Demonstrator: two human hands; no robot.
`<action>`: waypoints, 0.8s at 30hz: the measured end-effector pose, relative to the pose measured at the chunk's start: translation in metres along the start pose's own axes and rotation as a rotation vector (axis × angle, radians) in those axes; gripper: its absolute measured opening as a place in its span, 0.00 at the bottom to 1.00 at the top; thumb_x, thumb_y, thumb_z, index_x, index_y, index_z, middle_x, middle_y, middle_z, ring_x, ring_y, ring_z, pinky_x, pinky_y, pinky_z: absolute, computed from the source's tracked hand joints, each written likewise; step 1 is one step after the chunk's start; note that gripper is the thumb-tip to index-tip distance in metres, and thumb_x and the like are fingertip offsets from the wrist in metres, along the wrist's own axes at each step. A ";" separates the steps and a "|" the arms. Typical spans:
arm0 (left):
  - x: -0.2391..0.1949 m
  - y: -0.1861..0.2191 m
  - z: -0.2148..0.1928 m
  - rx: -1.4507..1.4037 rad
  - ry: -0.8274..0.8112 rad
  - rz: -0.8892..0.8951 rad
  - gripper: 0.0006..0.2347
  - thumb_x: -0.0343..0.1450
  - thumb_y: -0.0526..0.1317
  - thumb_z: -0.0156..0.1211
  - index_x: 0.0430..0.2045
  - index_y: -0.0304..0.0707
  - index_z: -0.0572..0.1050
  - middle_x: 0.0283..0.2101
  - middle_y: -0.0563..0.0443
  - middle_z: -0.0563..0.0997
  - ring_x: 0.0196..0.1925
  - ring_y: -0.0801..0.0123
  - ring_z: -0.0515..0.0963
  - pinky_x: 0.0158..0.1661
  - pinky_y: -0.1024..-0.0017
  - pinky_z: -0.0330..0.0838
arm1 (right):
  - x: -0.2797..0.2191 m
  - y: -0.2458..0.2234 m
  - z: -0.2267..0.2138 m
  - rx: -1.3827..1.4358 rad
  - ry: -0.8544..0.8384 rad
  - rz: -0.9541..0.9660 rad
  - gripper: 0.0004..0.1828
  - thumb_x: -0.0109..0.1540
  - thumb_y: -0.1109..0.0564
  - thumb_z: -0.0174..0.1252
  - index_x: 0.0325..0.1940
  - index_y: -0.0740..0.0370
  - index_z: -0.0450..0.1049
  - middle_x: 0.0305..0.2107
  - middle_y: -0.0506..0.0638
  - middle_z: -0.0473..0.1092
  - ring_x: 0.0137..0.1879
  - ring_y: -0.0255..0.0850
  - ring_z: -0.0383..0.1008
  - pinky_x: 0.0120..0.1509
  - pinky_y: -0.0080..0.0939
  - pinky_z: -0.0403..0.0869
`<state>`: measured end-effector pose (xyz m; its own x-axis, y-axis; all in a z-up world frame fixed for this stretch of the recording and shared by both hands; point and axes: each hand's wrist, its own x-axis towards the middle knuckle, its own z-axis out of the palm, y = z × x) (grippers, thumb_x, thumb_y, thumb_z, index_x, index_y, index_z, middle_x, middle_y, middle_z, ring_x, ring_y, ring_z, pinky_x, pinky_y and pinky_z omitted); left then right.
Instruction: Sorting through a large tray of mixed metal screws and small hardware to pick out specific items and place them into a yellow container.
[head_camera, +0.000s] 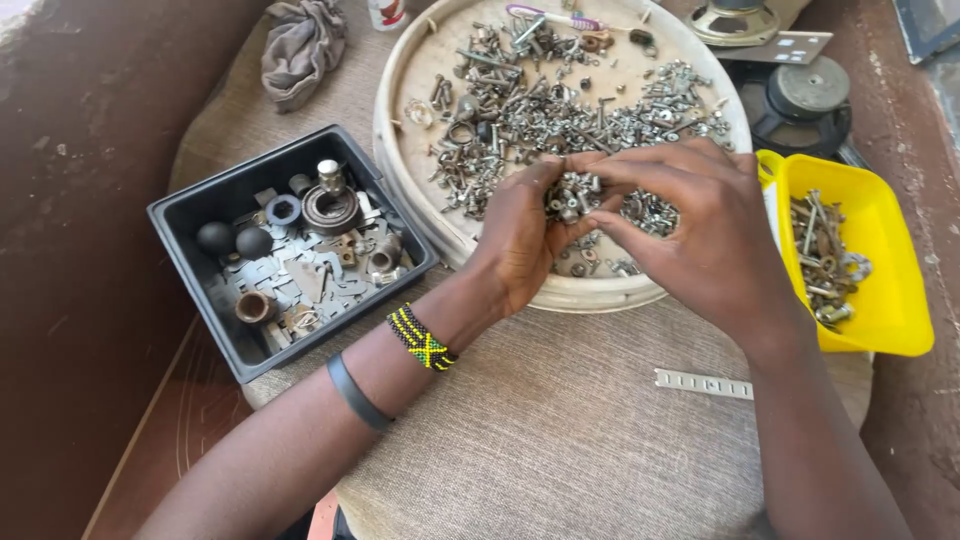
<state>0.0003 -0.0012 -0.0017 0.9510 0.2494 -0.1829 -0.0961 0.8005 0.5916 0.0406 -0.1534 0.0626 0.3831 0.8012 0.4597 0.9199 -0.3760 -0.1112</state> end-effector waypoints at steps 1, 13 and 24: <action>0.000 0.001 0.000 -0.004 0.007 0.006 0.12 0.77 0.36 0.46 0.42 0.25 0.76 0.52 0.33 0.79 0.44 0.47 0.85 0.37 0.70 0.83 | 0.001 -0.002 -0.001 0.005 -0.004 -0.008 0.28 0.60 0.56 0.72 0.64 0.54 0.78 0.54 0.49 0.77 0.59 0.49 0.72 0.59 0.53 0.60; -0.002 0.005 0.000 0.013 -0.013 -0.116 0.14 0.79 0.36 0.44 0.50 0.21 0.75 0.44 0.32 0.82 0.39 0.57 0.83 0.36 0.74 0.82 | -0.002 -0.007 -0.002 0.195 0.059 0.087 0.12 0.60 0.62 0.73 0.46 0.64 0.81 0.47 0.57 0.79 0.55 0.48 0.78 0.60 0.49 0.73; -0.003 0.005 0.000 0.032 0.006 -0.127 0.10 0.77 0.36 0.49 0.42 0.24 0.71 0.39 0.37 0.78 0.39 0.60 0.80 0.42 0.66 0.84 | -0.005 -0.009 -0.006 0.345 0.078 0.111 0.22 0.60 0.64 0.73 0.58 0.63 0.77 0.44 0.53 0.77 0.49 0.40 0.76 0.58 0.40 0.74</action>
<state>-0.0031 0.0021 0.0017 0.9530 0.1508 -0.2628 0.0342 0.8083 0.5878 0.0301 -0.1571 0.0669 0.4871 0.7211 0.4927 0.8521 -0.2688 -0.4491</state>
